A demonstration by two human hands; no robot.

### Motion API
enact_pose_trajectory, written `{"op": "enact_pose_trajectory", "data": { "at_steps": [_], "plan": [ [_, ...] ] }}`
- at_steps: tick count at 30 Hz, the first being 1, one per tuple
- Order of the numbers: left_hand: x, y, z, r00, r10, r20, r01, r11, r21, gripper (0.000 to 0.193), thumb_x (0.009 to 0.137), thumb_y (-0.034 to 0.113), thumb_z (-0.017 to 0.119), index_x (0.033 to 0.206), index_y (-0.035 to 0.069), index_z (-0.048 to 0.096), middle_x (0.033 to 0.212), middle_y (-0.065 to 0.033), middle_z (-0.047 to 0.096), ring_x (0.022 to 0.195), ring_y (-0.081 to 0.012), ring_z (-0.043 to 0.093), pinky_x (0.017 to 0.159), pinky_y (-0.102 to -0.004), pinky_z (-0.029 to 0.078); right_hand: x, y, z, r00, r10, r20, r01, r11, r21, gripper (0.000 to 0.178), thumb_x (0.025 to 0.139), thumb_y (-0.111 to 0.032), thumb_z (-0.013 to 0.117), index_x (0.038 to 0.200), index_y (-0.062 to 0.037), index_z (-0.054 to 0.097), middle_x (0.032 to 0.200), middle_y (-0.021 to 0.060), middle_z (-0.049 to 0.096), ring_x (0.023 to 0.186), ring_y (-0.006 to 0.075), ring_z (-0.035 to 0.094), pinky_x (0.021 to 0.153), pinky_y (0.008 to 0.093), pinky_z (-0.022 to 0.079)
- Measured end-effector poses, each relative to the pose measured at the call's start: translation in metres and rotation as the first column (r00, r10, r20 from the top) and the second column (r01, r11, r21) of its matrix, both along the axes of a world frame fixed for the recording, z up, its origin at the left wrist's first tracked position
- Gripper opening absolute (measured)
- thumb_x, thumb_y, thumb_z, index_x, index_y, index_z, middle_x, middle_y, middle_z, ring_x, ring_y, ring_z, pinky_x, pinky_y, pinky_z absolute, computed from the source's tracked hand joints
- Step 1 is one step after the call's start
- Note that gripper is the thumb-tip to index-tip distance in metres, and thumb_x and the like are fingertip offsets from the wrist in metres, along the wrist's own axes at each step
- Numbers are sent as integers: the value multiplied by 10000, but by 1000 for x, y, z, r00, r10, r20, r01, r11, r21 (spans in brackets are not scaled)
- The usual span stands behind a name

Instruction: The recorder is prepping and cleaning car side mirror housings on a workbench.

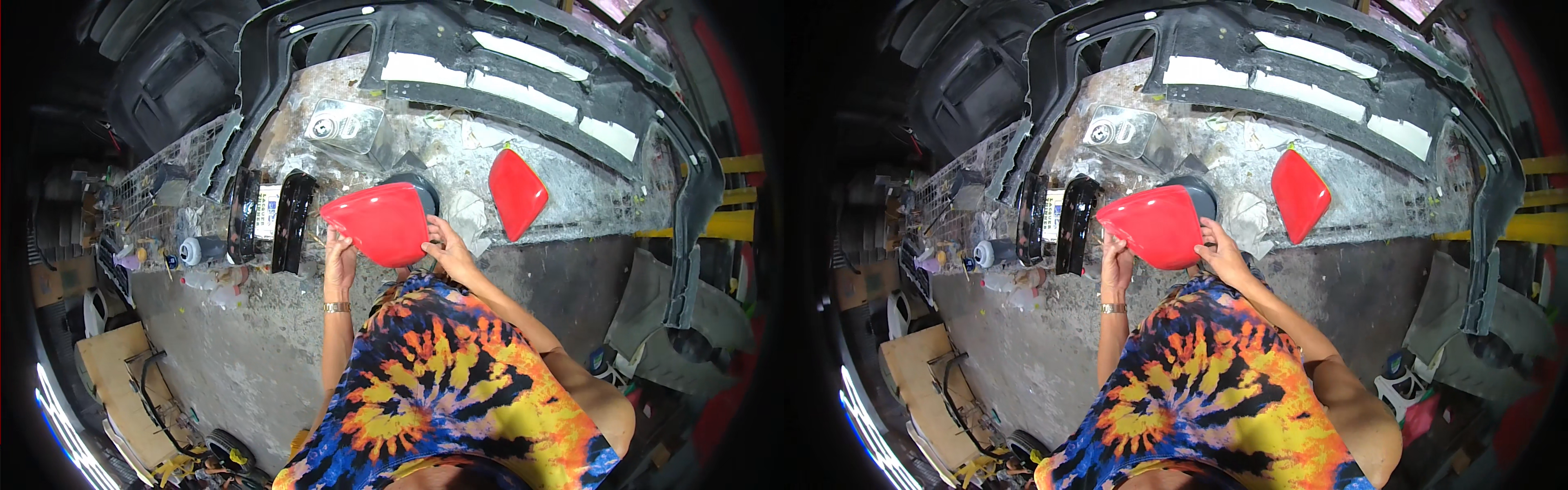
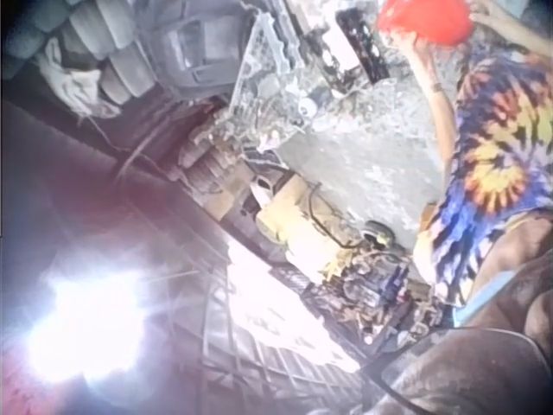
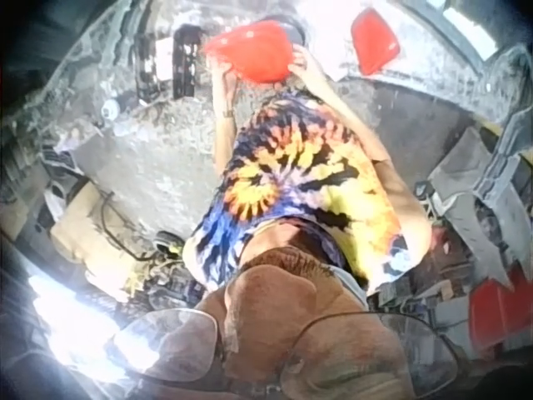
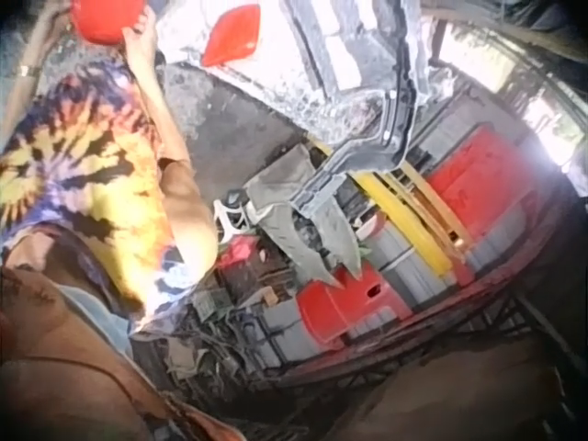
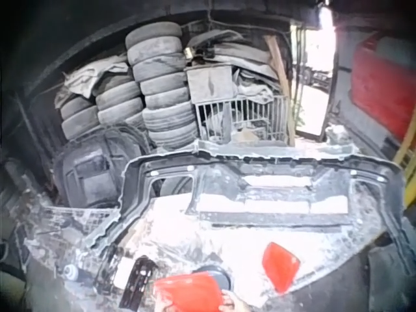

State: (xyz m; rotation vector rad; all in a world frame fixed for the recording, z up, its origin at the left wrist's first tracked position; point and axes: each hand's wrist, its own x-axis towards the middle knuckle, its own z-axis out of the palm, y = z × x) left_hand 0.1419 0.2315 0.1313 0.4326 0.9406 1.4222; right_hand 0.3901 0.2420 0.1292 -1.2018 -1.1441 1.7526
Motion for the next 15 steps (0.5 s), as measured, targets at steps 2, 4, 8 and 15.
{"op": "enact_pose_trajectory", "data": {
  "at_steps": [2,4,8,15],
  "plan": [
    [-2,2,-2,999,-41,23,42,999,-22,690,814,-4,560,1439,90,283,1405,-100,424,1266,-238,445,1062,-409,365,3,6,-2,983,-10,183,-3,998,70,528,844,-1,606,1338,-38,421,1151,106,583,1021,162,556,826,283,477],
    [0,3,-5,991,-127,-33,124,988,-94,693,832,39,621,1432,74,276,1353,-115,465,1230,-233,472,1024,-386,387,8,12,-1,982,-67,175,49,994,101,472,843,12,599,1295,-28,470,1114,99,599,975,150,568,806,273,473],
    [7,-6,-10,967,-235,-103,224,968,-109,662,850,20,616,1419,95,287,1380,-105,446,1219,-214,493,948,-370,473,23,25,2,976,-77,202,37,980,195,431,848,7,602,1259,-41,481,1126,91,583,979,138,554,833,275,460],
    [35,-36,-13,969,-170,-179,137,974,-183,453,851,15,648,1262,46,460,1155,-86,597,1034,-174,592,833,-337,522,49,33,11,997,-20,-73,16,998,-56,347,871,-64,616,1189,-55,477,1186,63,550,1099,140,522,942,285,398]
  ]
}}
